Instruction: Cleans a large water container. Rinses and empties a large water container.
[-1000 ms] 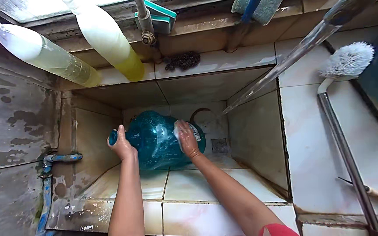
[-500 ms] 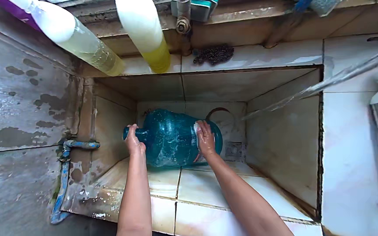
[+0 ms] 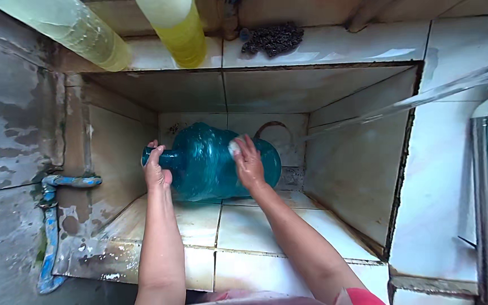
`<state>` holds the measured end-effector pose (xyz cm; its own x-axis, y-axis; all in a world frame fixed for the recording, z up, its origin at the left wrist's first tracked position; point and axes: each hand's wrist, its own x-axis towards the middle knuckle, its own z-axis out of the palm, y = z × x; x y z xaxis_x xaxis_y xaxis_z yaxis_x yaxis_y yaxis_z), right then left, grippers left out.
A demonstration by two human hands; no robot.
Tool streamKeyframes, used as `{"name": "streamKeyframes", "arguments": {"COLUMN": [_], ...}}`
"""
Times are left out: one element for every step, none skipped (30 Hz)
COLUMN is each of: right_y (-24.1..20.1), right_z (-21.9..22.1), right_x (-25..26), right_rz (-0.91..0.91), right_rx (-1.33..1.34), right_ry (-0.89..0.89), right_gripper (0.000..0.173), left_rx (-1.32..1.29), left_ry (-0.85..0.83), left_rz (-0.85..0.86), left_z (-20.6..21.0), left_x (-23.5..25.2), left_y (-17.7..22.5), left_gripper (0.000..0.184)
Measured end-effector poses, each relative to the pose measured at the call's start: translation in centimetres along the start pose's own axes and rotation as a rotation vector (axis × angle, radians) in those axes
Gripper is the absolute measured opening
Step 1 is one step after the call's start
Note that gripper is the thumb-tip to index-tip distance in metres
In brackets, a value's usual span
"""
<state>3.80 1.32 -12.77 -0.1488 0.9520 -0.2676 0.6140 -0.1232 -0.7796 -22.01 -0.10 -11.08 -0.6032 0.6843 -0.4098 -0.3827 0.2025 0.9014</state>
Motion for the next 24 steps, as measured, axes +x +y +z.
{"name": "streamKeyframes", "arguments": {"right_y": [-1.7,-2.9,-3.3,-2.7,-1.2,1.0,3.8,6.8,9.7,11.9,13.4,14.3,14.4,13.9,13.0,11.9,10.2,8.0,5.3,2.4,-0.3,-2.9,-5.2,-6.9], "right_z": [0.1,0.3,0.4,0.4,0.2,-0.2,-0.8,-1.4,-2.0,-2.3,-2.2,-1.6,-1.0,-0.9,-1.4,-2.3,-3.6,-5.4,-7.5,-9.4,-10.8,-11.8,-12.3,-12.3], "right_x": [0.1,0.5,1.2,2.0,2.9,3.7,4.4,4.7,4.6,4.5,3.9,2.7,1.5,0.8,0.4,0.4,0.5,0.4,0.1,-0.5,-1.5,-2.8,-4.3,-5.8], "right_rz": [-0.115,-0.217,-0.266,-0.250,-0.188,-0.095,0.004,0.128,0.270,0.435,0.599,0.754,0.866,0.903,0.891,0.838,0.765,0.678,0.578,0.465,0.344,0.206,0.050,-0.100], "right_rx": [0.031,0.068,0.095,0.090,0.044,-0.024,-0.090,-0.102,-0.015,0.197,0.480,0.720,0.872,0.937,0.940,0.895,0.816,0.717,0.600,0.460,0.289,0.112,-0.060,-0.205], "right_ry": [0.029,0.058,0.058,0.038,0.005,-0.042,-0.090,-0.116,-0.129,-0.126,-0.124,-0.126,-0.146,-0.187,-0.230,-0.252,-0.248,-0.238,-0.228,-0.210,-0.194,-0.185,-0.183,-0.197], "right_gripper": [0.053,0.053,0.052,0.052,0.050,0.050,0.051,0.052,0.056,0.060,0.067,0.077,0.086,0.086,0.083,0.081,0.084,0.094,0.105,0.117,0.127,0.131,0.127,0.120], "left_rx": [-0.031,-0.095,-0.153,-0.187,-0.208,-0.198,-0.164,-0.101,-0.018,0.082,0.206,0.347,0.454,0.506,0.501,0.451,0.388,0.337,0.310,0.320,0.360,0.404,0.429,0.393], "left_ry": [-0.190,-0.356,-0.462,-0.499,-0.459,-0.369,-0.253,-0.128,-0.015,0.090,0.172,0.216,0.214,0.167,0.090,0.041,0.009,-0.020,-0.041,-0.041,-0.017,0.007,-0.014,-0.100], "left_rz": [0.007,0.014,0.021,0.032,0.044,0.049,0.038,-0.001,-0.070,-0.145,-0.216,-0.292,-0.356,-0.417,-0.488,-0.561,-0.651,-0.747,-0.828,-0.889,-0.924,-0.921,-0.873,-0.803], "left_z": [-0.7,-1.2,-1.5,-2.0,-2.5,-3.2,-4.2,-5.1,-5.9,-6.3,-6.6,-7.1,-7.4,-7.6,-7.6,-7.7,-7.9,-8.1,-8.3,-8.1,-7.5,-6.3,-4.5,-2.5], "left_x": [0.0,0.5,1.1,1.8,2.4,3.0,3.5,3.9,4.2,4.4,4.2,3.6,3.0,2.6,2.2,2.1,1.8,1.7,1.5,1.2,0.8,0.4,0.0,-0.5], "left_y": [-0.1,-0.3,-0.5,-0.8,-1.3,-1.8,-2.3,-2.9,-3.2,-3.5,-3.9,-4.2,-4.4,-4.4,-4.3,-4.3,-4.1,-4.0,-4.1,-4.3,-4.6,-4.8,-4.6,-3.4], "left_gripper": [0.053,0.065,0.074,0.082,0.083,0.076,0.063,0.046,0.034,0.030,0.037,0.050,0.059,0.063,0.064,0.066,0.069,0.073,0.074,0.069,0.058,0.048,0.042,0.045]}}
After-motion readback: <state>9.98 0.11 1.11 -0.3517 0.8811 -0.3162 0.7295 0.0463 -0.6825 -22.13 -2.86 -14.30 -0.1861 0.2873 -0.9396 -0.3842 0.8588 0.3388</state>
